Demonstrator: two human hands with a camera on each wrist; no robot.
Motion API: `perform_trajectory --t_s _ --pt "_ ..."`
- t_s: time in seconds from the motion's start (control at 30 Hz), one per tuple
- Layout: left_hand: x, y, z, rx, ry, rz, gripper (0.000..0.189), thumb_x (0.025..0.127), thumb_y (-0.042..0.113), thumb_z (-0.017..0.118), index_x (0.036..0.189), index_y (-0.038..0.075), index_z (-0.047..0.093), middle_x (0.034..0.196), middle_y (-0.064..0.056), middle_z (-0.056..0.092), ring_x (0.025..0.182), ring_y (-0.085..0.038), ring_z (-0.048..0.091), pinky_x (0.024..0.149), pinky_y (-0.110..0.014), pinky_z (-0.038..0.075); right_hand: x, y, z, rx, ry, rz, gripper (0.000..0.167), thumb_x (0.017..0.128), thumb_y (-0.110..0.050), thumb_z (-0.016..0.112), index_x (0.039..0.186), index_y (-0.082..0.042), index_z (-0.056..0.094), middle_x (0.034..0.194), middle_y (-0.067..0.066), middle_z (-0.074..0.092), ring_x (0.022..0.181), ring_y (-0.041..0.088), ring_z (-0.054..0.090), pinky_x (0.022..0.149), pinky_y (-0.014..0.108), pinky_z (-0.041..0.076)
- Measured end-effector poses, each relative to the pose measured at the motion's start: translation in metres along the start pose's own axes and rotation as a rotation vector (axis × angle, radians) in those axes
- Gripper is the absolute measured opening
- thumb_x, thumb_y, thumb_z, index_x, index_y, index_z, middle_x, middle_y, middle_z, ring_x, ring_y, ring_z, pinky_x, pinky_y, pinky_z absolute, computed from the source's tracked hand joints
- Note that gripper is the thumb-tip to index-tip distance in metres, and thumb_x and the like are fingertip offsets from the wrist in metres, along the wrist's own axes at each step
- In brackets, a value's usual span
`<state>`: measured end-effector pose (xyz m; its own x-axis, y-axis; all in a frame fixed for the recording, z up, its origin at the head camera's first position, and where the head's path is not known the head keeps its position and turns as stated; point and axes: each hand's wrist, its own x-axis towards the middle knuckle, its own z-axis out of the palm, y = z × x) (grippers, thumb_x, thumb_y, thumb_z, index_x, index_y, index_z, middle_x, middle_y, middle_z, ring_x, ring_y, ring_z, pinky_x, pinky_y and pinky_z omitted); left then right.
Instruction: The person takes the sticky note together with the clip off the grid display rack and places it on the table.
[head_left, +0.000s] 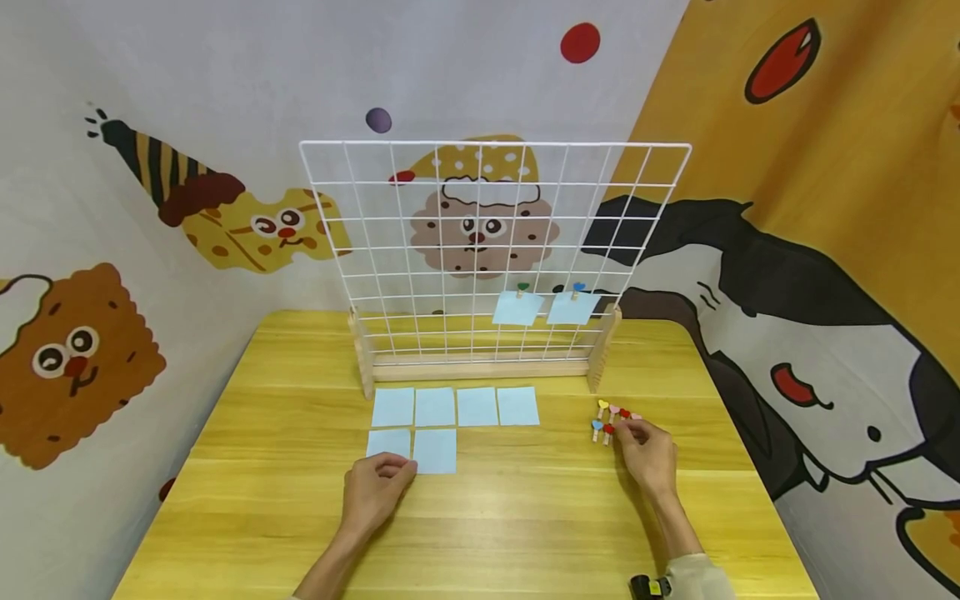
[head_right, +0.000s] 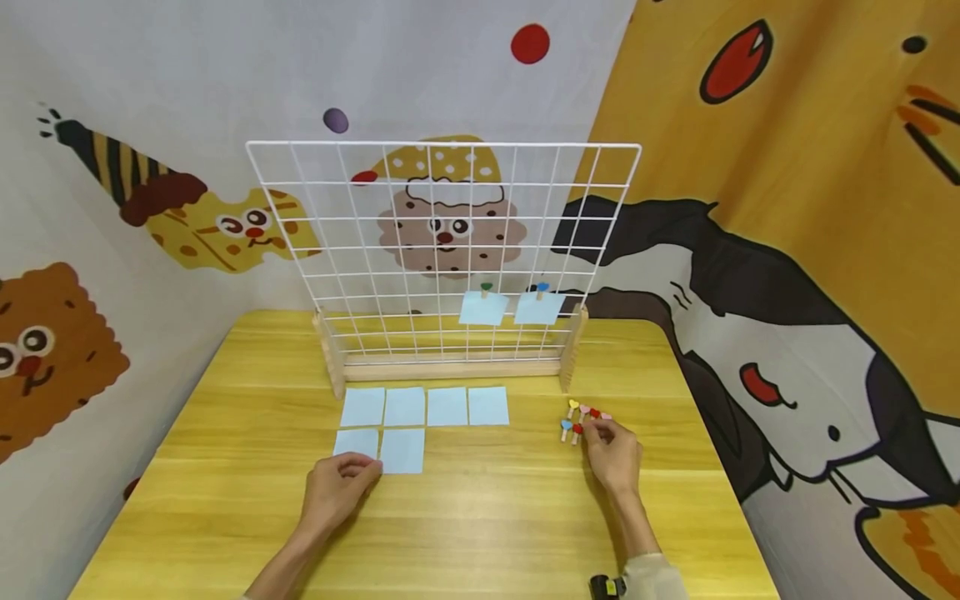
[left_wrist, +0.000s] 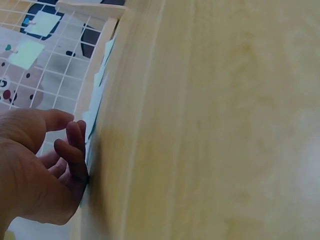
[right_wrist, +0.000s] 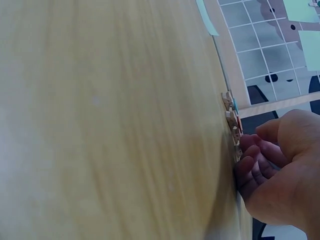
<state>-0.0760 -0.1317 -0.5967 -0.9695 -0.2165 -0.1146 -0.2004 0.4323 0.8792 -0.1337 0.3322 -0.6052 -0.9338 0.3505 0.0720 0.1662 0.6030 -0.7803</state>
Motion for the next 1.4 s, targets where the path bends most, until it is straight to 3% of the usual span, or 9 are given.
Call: perform_trajectory --t_s 0.23,0.53,0.8,1.07,1.23,1.4 --pt "0.007 0.006 -0.009 -0.026 0.050 0.086 0.006 0.097 0.017 0.089 0.094 0.012 0.087 0.085 -0.003 0.086 0.074 -0.002 0.076 0.072 -0.018 0.060 0.000 -0.004 -0.004 0.025 0.009 -0.003 0.023 0.110 -0.019 0.073 0.120 0.000 0.084 0.107 0.021 0.083 0.078 0.002 0.064 0.063 0.019 0.052" --pt "0.023 0.015 -0.015 -0.073 0.074 0.148 0.008 0.098 0.015 0.088 0.104 0.011 0.087 0.092 -0.006 0.086 0.078 -0.002 0.076 0.074 -0.016 0.061 0.007 -0.023 -0.011 0.057 0.033 -0.113 0.020 0.110 -0.019 0.073 0.117 -0.003 0.084 0.097 0.021 0.084 0.069 0.002 0.064 0.052 0.023 0.049" --pt "0.037 0.031 -0.011 -0.087 0.052 0.248 0.016 0.097 0.011 0.088 0.111 0.004 0.085 0.095 -0.009 0.086 0.079 -0.008 0.076 0.073 -0.016 0.061 0.012 -0.043 -0.014 0.103 -0.005 -0.224 0.021 0.111 -0.020 0.074 0.122 -0.004 0.083 0.095 0.022 0.082 0.063 0.006 0.062 0.046 0.025 0.045" --pt "0.048 0.042 -0.004 -0.055 0.047 0.303 0.013 0.098 0.015 0.088 0.110 0.011 0.086 0.096 -0.005 0.086 0.086 -0.012 0.078 0.070 -0.015 0.057 0.018 -0.063 -0.012 0.101 0.012 -0.299 0.017 0.111 -0.018 0.074 0.120 -0.007 0.083 0.094 0.020 0.081 0.060 0.005 0.062 0.047 0.024 0.047" --pt "0.051 0.049 0.000 -0.087 0.020 0.321 0.015 0.098 0.014 0.088 0.112 0.012 0.085 0.098 -0.005 0.087 0.091 -0.017 0.081 0.073 -0.017 0.059 0.025 -0.075 -0.008 0.121 0.032 -0.335 0.015 0.110 -0.017 0.076 0.118 -0.009 0.084 0.086 0.018 0.080 0.059 0.005 0.061 0.047 0.020 0.046" --pt "0.054 0.055 0.007 -0.104 0.001 0.355 0.017 0.096 0.011 0.089 0.113 0.013 0.085 0.099 -0.005 0.087 0.092 -0.015 0.080 0.072 -0.018 0.058 0.030 -0.090 -0.004 0.135 0.045 -0.401 0.015 0.108 -0.016 0.078 0.118 -0.008 0.085 0.081 0.014 0.080 0.059 0.007 0.062 0.048 0.018 0.046"
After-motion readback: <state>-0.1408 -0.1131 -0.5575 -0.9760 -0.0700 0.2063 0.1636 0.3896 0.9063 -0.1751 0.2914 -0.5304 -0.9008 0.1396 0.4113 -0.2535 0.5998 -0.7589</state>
